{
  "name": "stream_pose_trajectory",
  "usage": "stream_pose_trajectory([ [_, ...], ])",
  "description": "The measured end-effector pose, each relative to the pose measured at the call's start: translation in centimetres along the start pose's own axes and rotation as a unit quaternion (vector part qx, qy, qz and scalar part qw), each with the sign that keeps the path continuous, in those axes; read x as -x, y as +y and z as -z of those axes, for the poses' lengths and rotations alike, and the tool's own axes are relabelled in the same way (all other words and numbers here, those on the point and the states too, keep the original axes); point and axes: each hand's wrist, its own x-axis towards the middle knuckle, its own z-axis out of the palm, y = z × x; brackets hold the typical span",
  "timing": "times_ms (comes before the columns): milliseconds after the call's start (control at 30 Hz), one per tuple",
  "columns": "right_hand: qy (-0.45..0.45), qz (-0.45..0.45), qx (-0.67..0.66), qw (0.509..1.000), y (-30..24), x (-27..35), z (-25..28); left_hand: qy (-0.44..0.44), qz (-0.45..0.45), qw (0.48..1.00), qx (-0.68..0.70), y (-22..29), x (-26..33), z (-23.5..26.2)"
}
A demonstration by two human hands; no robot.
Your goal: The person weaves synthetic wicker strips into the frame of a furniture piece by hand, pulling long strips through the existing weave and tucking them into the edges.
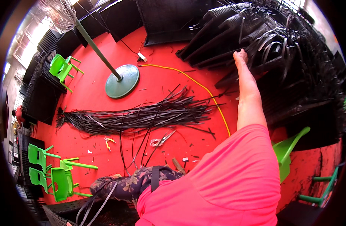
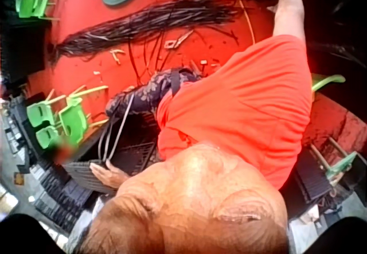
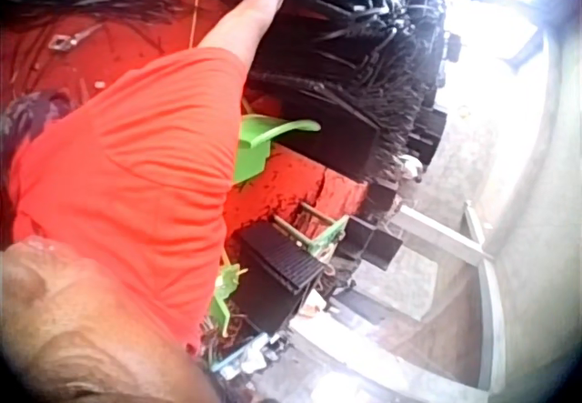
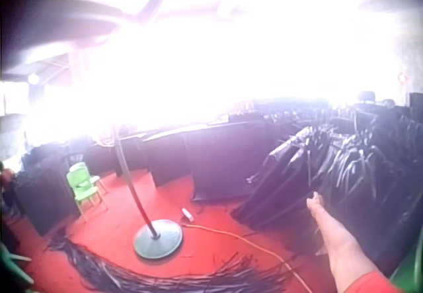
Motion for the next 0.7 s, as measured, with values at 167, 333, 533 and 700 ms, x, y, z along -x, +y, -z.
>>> stream_pose_trajectory([
  [167, 0.053, 0.003, -0.002, 0.999, -0.7, 5.0, 0.6, -0.019, 0.015, 0.999, -0.023, 2.0, -0.7, 1.1],
  [333, 0.112, -0.091, -0.204, 0.968, -0.2, 5.5, 1.1, -0.016, 0.038, 0.999, -0.011, 1.1, -0.1, 0.3],
  [533, -0.178, -0.088, -0.419, 0.886, -3.2, 14.0, -2.6, 0.023, 0.026, 0.999, 0.000, 0.4, 0.6, -0.4],
  [700, -0.497, -0.129, -0.531, 0.674, -10.2, 32.5, -10.7, 0.143, -0.094, 0.984, -0.053, -2.0, 0.2, -3.9],
])
